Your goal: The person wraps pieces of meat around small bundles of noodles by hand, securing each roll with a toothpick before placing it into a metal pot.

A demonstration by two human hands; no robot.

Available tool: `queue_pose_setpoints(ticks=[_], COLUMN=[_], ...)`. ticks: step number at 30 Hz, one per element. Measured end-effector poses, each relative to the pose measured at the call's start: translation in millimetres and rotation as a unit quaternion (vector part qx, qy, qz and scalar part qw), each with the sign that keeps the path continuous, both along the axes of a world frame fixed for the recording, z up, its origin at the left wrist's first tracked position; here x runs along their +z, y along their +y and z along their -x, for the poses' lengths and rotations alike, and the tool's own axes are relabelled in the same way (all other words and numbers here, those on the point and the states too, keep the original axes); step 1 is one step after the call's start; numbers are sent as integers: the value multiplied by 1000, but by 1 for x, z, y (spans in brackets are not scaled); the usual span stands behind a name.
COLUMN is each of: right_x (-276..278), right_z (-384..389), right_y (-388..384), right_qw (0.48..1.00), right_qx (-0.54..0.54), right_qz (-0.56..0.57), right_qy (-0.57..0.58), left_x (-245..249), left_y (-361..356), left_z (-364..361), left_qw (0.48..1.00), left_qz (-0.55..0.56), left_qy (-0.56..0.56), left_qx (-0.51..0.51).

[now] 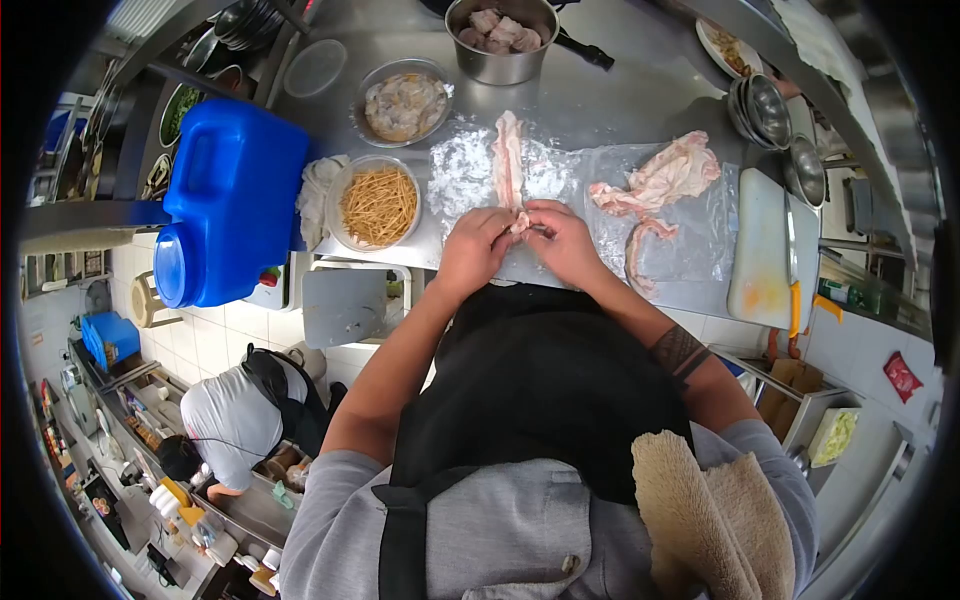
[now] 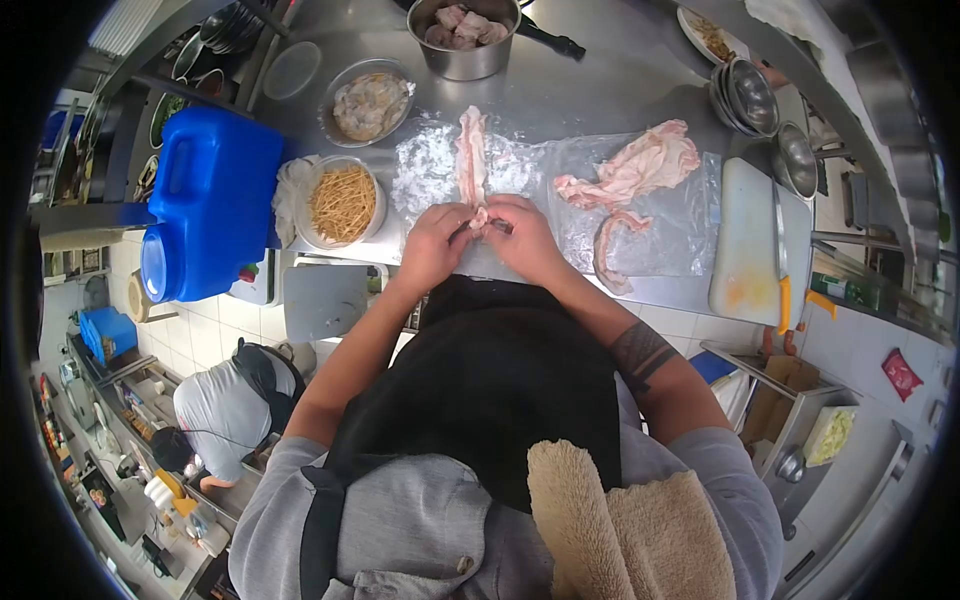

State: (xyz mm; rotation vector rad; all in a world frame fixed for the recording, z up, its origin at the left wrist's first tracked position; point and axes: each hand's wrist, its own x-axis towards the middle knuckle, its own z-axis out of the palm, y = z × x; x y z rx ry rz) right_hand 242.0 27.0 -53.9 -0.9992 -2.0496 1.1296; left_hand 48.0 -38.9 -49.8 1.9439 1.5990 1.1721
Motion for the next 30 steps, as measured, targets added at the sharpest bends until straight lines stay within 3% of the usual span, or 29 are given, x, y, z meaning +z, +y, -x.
queue_pose_setpoints(ticks=[2,3,5,9,11,15,17,21,24,26,30], right_x=[-8,-8,-9,-4,6,-13,-20,-1,3,7,-1], right_z=[3,4,8,16,17,16,17,11,8,11,11], right_y=[6,9,14,20,21,28,30,24,17,12,13], right_qw=[986,986,951,966,980,976,951,955,966,979,974], right_qx=[-21,-21,-39,-71,-83,-83,-63,-10,-3,-31,-43], right_qz=[159,159,293,244,154,192,301,296,259,199,220], right_qy=[51,51,91,45,-97,-65,42,32,5,-9,17], left_x=[0,-1,-1,4,10,4,6,1,-6,-1,-3], left_y=[1,1,3,1,0,1,-1,-1,-2,-1,0], left_z=[0,-1,-2,-7,-11,-8,-10,-5,-5,-7,-14], left_qw=[1000,1000,999,997,986,996,975,963,971,991,997], left_qz=[11,11,7,40,113,58,144,185,147,68,31], left_qy=[-3,-3,-31,-43,-83,-14,-163,-193,-189,-115,-75], left_qx=[21,20,38,55,95,65,45,29,10,-5,19])
